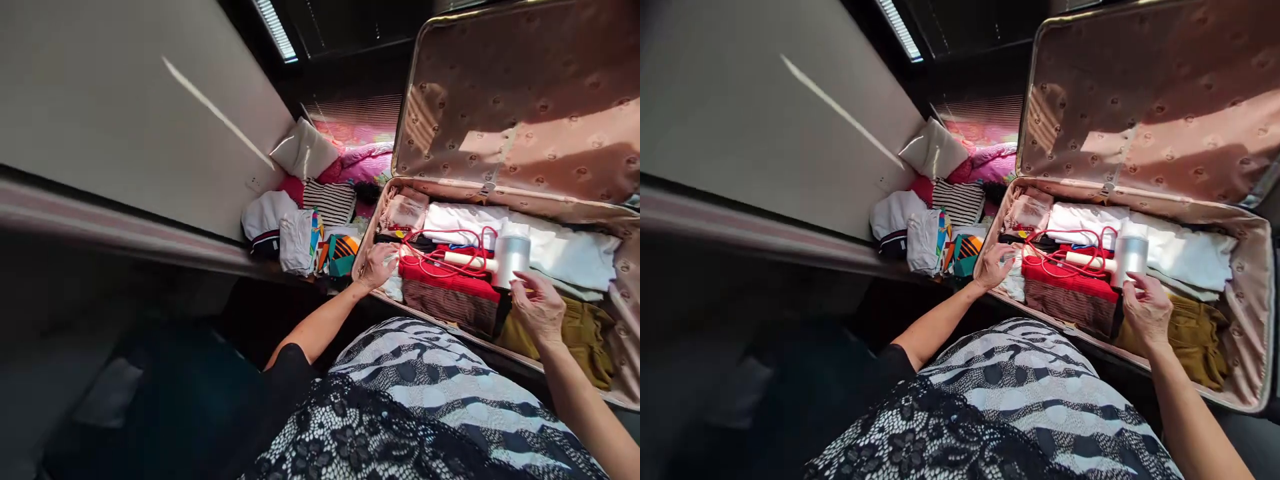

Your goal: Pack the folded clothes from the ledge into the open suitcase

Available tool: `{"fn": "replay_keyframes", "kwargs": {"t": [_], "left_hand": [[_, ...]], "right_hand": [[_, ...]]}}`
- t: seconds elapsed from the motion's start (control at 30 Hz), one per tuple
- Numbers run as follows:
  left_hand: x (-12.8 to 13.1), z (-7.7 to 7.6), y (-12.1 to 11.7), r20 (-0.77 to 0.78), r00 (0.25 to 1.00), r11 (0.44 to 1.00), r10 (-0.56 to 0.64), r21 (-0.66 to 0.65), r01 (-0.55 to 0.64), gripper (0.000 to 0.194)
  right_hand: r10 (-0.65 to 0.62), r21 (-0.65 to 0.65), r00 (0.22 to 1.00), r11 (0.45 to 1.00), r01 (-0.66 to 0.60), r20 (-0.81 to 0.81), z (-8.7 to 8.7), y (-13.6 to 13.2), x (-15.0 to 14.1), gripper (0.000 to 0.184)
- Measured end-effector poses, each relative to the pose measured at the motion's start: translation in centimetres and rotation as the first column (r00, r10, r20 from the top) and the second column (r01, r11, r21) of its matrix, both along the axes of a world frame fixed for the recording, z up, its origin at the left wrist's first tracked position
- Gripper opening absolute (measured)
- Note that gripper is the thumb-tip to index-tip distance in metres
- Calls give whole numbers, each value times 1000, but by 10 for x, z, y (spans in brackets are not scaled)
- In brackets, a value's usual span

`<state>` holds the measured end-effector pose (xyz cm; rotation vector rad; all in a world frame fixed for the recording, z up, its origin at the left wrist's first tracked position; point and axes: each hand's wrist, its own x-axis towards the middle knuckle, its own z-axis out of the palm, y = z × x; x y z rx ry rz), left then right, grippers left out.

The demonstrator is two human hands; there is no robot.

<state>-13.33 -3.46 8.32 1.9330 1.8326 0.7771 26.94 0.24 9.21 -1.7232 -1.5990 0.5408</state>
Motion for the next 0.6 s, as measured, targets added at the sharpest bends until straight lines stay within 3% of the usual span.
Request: {"fn": "replay_keyframes", "kwargs": {"t": [0.03, 0.1, 0.17, 0.23, 0.3, 0.37, 0.5, 0.6], "left_hand": [[-26, -2, -13, 38, 990, 989, 138, 48, -140, 25], [-78, -7, -38, 100, 902, 901, 420, 78, -428, 21], [-126, -15, -63, 112, 742, 748, 661, -7, -664, 19], [-167, -25, -87, 74, 574, 578, 816, -153, -802, 18], [-201, -36, -107, 33, 446, 438, 894, -262, -860, 18], [-232, -46, -121, 19, 368, 356, 929, -310, -882, 22], [-294, -60, -132, 11, 283, 267, 959, -364, -892, 39], [-339, -69, -128, 14, 261, 244, 965, -402, -883, 51]], "right_hand": [[11, -38, 1000, 999, -12, -13, -2, 5, -9, 56], [60, -107, 997, 992, -65, -45, -3, 10, -32, 58], [147, -137, 987, 978, -155, -68, -2, 13, -60, 56], [244, -135, 966, 958, -253, -83, 4, 13, -93, 52], [340, -139, 935, 925, -352, -104, 12, 12, -126, 50], [420, -150, 900, 888, -435, -121, 19, 9, -158, 49], [537, -173, 833, 815, -553, -131, 26, -2, -204, 48], [564, -220, 815, 785, -579, -131, 25, -10, -222, 50]]}}
